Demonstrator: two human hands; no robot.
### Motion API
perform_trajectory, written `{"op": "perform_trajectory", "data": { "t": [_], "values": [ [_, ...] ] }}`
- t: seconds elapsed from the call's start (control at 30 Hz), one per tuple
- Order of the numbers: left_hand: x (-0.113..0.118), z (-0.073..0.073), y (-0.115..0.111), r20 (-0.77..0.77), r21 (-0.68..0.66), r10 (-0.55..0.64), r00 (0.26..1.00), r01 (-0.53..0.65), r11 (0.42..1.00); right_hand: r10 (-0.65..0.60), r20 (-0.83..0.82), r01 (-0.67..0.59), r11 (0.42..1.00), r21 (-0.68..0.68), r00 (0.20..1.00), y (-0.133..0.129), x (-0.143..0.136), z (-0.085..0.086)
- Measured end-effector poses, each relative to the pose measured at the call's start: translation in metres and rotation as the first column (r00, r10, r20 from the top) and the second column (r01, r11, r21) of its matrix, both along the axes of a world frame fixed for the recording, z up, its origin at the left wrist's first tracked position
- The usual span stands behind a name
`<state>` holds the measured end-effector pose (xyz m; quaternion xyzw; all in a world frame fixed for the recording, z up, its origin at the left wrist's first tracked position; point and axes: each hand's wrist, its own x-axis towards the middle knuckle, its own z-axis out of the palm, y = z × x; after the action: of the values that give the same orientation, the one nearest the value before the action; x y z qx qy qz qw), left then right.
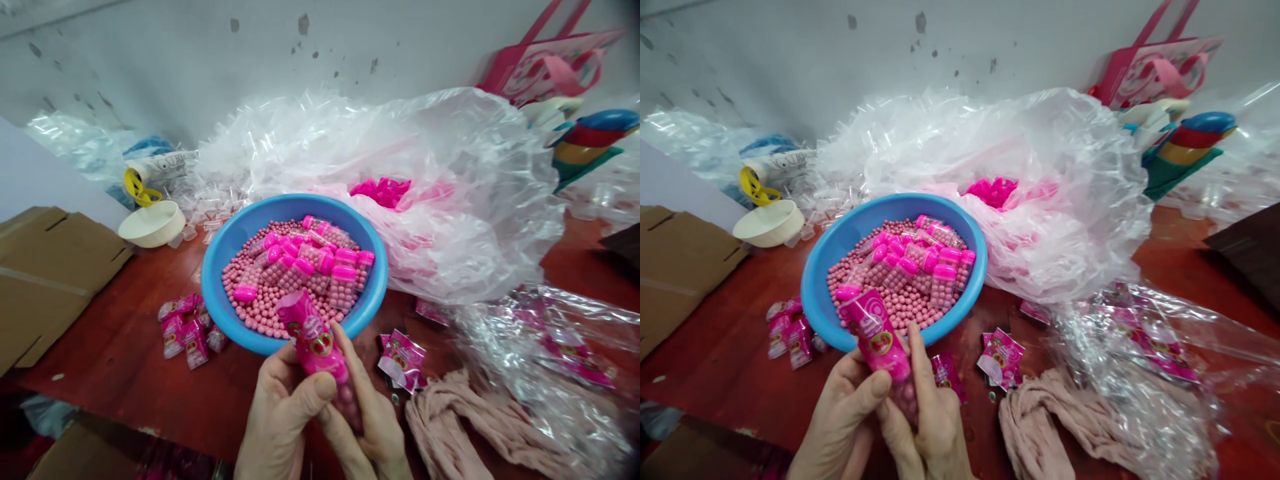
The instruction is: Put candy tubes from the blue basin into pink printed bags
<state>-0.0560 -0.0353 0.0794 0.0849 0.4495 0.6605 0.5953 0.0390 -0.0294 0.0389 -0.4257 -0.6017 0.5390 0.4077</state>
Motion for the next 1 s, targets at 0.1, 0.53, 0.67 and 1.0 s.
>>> {"op": "perform_trajectory", "data": {
  "t": [0.1, 0.53, 0.67, 1.0],
  "values": [
    [0.001, -0.002, -0.001, 0.05, -0.034, 0.028, 0.998, -0.027, 0.999, -0.01, 0.006, 0.01, 1.0, 0.005, 1.0, -0.002, -0.01, 0.003],
    [0.002, -0.001, 0.002, -0.027, -0.029, -0.152, 0.988, 0.151, 0.988, -0.086, 0.152, 0.078, 0.995, 0.056, 0.985, -0.01, -0.001, -0.003],
    [0.008, -0.002, -0.003, 0.056, -0.019, -0.113, 0.992, 0.114, 0.993, -0.16, 0.119, 0.145, 0.982, 0.125, 0.98, -0.01, -0.001, -0.003],
    [0.005, -0.001, -0.01, 0.025, -0.071, -0.085, 0.996, 0.086, 0.994, 0.044, -0.006, -0.043, 0.998, 0.048, 0.999, 0.0, 0.011, -0.006]
  ]
}}
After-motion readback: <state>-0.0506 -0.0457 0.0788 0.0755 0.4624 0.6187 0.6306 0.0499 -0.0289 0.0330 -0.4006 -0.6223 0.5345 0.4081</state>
